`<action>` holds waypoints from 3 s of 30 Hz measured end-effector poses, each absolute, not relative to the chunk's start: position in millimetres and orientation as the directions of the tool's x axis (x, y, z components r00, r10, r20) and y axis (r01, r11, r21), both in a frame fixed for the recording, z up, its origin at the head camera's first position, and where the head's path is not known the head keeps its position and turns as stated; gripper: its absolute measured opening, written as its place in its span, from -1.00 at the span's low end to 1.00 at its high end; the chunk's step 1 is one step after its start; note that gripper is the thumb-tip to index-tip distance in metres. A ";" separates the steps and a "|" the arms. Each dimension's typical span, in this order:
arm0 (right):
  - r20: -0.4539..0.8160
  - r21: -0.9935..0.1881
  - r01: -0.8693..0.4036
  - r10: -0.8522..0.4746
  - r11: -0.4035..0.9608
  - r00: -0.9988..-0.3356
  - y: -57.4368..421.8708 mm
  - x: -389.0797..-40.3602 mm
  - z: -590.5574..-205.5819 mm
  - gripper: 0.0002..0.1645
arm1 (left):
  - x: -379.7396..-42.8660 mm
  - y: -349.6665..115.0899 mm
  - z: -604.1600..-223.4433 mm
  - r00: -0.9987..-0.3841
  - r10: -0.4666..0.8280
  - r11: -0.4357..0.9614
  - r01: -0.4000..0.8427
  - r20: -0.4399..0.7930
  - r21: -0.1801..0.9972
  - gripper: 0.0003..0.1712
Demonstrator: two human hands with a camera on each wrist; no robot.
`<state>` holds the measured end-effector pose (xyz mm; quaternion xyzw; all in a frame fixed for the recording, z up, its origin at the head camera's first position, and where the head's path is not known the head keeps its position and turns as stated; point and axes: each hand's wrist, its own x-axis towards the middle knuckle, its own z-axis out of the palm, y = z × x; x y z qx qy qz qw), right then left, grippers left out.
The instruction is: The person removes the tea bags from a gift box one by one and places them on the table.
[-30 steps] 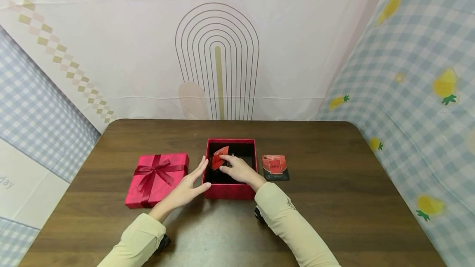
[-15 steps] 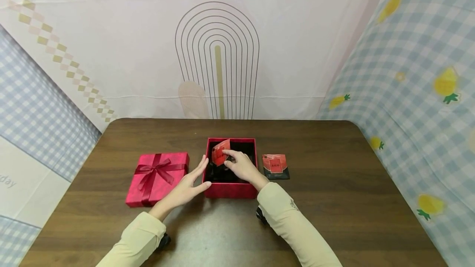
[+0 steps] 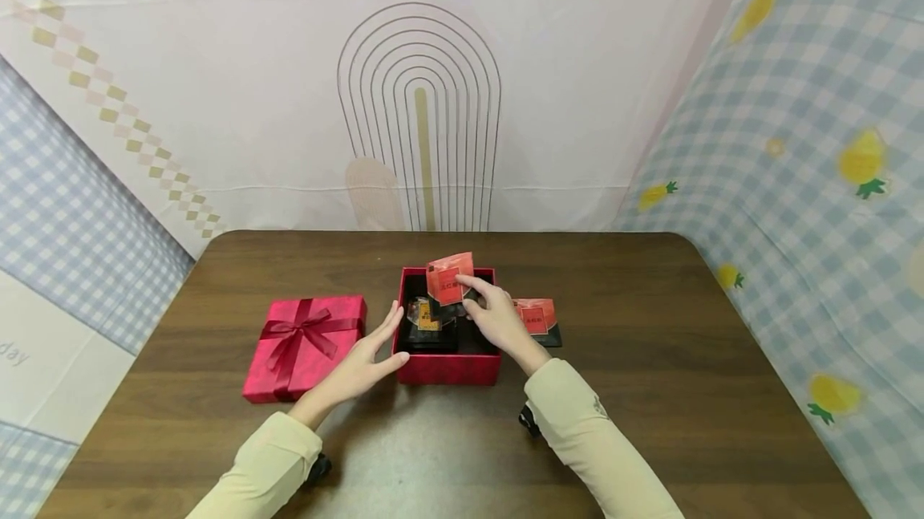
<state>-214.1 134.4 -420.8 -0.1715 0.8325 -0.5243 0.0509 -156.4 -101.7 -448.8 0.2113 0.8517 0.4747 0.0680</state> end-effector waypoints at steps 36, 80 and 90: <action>0.100 -0.974 -0.107 -0.045 0.202 -0.994 273.2 -205.3 -443.6 -0.55 | -156.1 -102.0 -448.0 -0.900 0.428 0.454 0.291 0.080 0.842 -0.18; -0.118 -0.566 0.054 -0.016 0.822 -0.993 327.1 -213.8 -473.2 -0.58 | -158.1 -102.1 -450.3 -0.904 0.422 0.453 0.280 0.073 0.846 -0.18; -0.041 -0.566 -0.038 -0.074 0.823 -0.996 323.0 -210.3 -469.7 -0.60 | -158.2 -102.3 -449.8 -0.901 0.427 0.455 0.283 0.073 0.844 -0.17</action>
